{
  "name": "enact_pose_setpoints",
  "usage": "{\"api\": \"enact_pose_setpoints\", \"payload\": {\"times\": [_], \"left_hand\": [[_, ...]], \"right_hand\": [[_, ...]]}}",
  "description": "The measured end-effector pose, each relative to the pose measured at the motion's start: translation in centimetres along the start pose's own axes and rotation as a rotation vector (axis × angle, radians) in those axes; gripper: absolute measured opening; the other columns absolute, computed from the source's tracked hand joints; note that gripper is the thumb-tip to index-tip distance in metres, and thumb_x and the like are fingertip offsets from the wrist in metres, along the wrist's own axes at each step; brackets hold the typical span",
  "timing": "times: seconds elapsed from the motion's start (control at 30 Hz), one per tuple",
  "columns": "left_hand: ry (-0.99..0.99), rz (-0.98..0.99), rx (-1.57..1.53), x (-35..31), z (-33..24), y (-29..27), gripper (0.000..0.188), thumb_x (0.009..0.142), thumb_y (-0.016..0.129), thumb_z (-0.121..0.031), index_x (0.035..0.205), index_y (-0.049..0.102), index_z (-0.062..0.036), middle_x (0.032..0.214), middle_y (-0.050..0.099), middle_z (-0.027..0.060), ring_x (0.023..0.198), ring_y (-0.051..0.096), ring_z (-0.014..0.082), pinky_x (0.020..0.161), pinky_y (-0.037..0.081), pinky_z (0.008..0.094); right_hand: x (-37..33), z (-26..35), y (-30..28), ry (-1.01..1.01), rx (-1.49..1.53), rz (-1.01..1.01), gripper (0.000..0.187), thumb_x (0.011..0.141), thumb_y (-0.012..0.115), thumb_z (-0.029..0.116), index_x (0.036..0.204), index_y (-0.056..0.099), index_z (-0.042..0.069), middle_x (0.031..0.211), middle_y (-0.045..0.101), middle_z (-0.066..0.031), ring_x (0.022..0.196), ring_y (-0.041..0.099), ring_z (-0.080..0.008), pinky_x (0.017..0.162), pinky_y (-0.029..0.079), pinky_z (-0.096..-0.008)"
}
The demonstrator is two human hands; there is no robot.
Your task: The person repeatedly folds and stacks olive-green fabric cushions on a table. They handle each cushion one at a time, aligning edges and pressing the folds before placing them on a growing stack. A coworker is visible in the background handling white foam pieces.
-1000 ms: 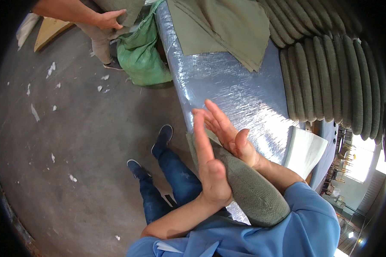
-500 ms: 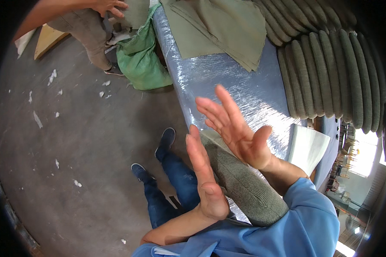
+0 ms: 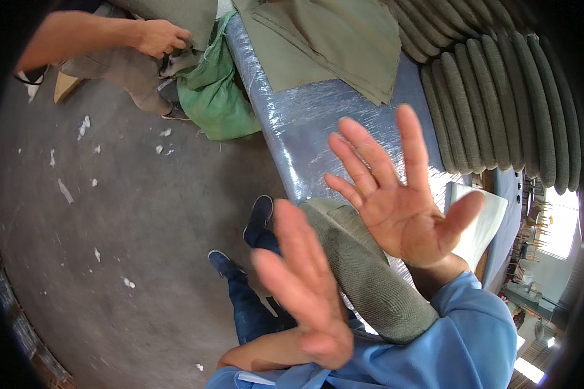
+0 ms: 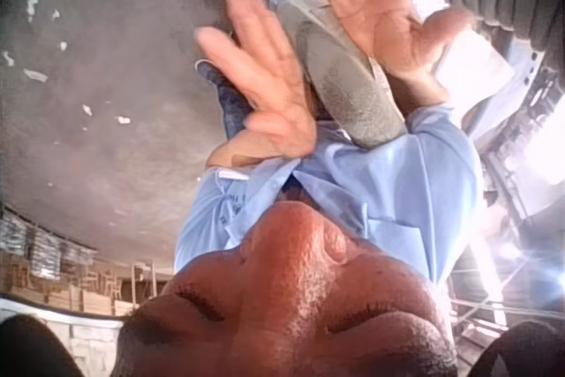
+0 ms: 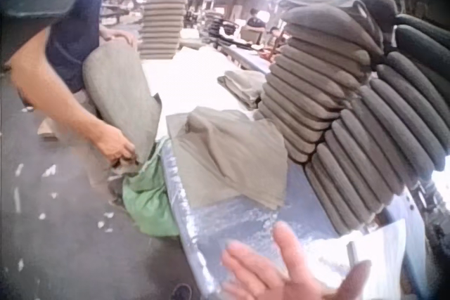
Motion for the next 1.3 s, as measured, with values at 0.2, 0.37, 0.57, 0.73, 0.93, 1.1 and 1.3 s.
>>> {"api": "enact_pose_setpoints", "payload": {"times": [0.2,0.37,0.57,0.73,0.93,1.1,1.3], "left_hand": [[-0.022,0.476,0.295,-0.2,2.2,4.8,0.090,0.106,0.029,-0.072,0.171,0.012,-0.0112,0.174,0.003,0.0315,0.162,-0.005,0.0486,0.125,0.009,0.0659],[0.086,0.675,0.413,-0.4,1.1,2.8,0.088,0.107,0.027,-0.070,0.167,0.030,-0.0057,0.173,0.011,0.0319,0.161,0.002,0.0527,0.122,0.008,0.0708],[-0.382,0.181,0.338,-3.7,12.4,-10.3,0.075,0.112,0.022,-0.060,0.169,0.016,-0.0120,0.172,0.020,0.0218,0.159,0.020,0.0375,0.128,0.016,0.0499],[-0.986,-0.136,-0.066,-7.6,15.9,-11.2,0.079,0.111,0.018,-0.067,0.171,-0.003,-0.0204,0.167,0.033,0.0156,0.150,0.041,0.0285,0.123,0.038,0.0393],[-0.755,0.395,0.020,-5.2,6.4,1.1,0.076,0.113,0.020,-0.059,0.171,-0.003,-0.0160,0.170,0.025,0.0184,0.154,0.035,0.0307,0.125,0.032,0.0410],[-0.471,0.877,-0.035,-6.5,-4.6,12.9,0.077,0.114,0.027,-0.053,0.170,0.002,-0.0074,0.174,0.015,0.0194,0.159,0.022,0.0305,0.129,0.023,0.0409],[-0.514,1.253,-0.021,-7.9,-2.9,18.3,0.072,0.115,0.034,-0.041,0.169,0.008,-0.0021,0.176,0.015,0.0187,0.161,0.020,0.0277,0.130,0.021,0.0384]], "right_hand": [[-2.5,-0.1,1.9,-0.079,-0.219,-0.004,0.116,0.087,0.023,0.097,0.171,-0.009,0.023,0.174,0.006,-0.0306,0.161,0.011,-0.0470,0.129,0.016,-0.0593],[-3.6,-0.7,0.8,0.107,-0.331,-0.021,0.115,0.089,0.024,0.095,0.171,-0.003,0.021,0.173,0.013,-0.0288,0.162,0.013,-0.0445,0.130,0.015,-0.0578],[-5.8,-6.7,-5.1,0.560,-0.482,-0.247,0.109,0.092,0.022,0.091,0.172,0.006,0.019,0.175,0.017,-0.0218,0.163,0.014,-0.0355,0.129,0.012,-0.0522],[-10.1,-9.6,-5.7,0.773,-0.480,-0.308,0.106,0.095,0.018,0.089,0.172,0.007,0.016,0.174,0.012,-0.0262,0.163,0.011,-0.0381,0.131,0.011,-0.0522],[-11.9,2.4,1.3,0.234,-0.645,-0.466,0.103,0.098,0.024,0.085,0.172,0.010,0.013,0.175,0.011,-0.0249,0.162,0.012,-0.0365,0.131,0.011,-0.0495],[-15.0,14.5,11.5,-0.359,-0.872,-0.593,0.109,0.098,0.028,0.086,0.170,0.011,0.006,0.176,0.013,-0.0198,0.163,0.013,-0.0324,0.131,0.010,-0.0454],[-19.1,17.8,11.8,-0.756,-0.993,-0.827,0.100,0.104,0.027,0.077,0.169,0.012,0.002,0.177,0.013,-0.0166,0.163,0.011,-0.0290,0.131,0.010,-0.0422]]}}
Point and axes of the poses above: each hand's wrist, its own x-axis towards the middle knuckle, its own y-axis out of the palm, z = x × y, the point moved 8 cm from there along x, towards the middle knuckle
